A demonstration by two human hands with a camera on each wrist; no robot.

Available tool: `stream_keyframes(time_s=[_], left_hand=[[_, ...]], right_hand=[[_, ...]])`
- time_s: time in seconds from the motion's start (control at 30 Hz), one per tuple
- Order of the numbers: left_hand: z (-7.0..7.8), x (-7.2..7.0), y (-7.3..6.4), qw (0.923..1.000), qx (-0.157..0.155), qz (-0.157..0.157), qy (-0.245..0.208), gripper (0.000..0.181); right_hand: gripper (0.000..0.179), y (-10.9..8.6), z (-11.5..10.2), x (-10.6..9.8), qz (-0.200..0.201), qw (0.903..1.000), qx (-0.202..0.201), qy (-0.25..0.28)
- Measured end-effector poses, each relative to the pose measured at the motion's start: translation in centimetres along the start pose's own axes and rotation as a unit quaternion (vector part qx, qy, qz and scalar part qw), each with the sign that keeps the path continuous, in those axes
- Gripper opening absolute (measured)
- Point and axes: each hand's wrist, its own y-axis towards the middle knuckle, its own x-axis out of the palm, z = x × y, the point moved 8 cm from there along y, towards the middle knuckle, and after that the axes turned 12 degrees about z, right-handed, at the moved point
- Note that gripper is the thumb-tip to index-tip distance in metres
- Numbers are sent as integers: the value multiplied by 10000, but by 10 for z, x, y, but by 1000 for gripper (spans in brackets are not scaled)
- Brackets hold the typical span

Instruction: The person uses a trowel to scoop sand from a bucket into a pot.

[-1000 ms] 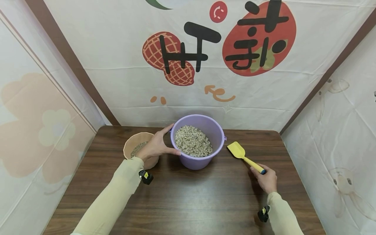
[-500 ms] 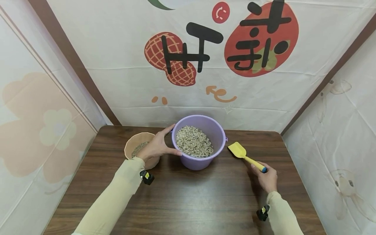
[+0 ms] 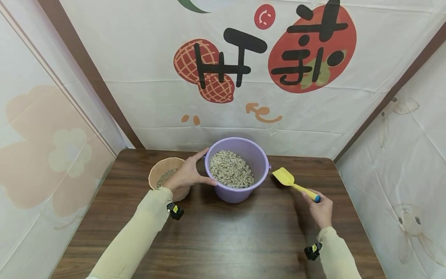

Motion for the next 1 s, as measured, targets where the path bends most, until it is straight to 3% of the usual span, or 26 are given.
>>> stream_keyframes(time_s=[0.2, 0.6, 0.83, 1.0], left_hand=[[-1, 0, 0, 10000, -82, 10, 17, 130], [0, 0, 0, 10000, -75, -19, -8, 131], [0, 1, 0, 10000, -70, -12, -2, 131], [0, 1, 0, 10000, -68, -20, 8, 131]], right_hand=[[48, 0, -11, -2, -94, 9922, 286, 1213], [33, -1, -44, -13, -98, 9778, 140, 2086], [31, -1, -63, -15, -16, 9588, 169, 2835], [34, -2, -76, -15, -23, 9509, 110, 3093]])
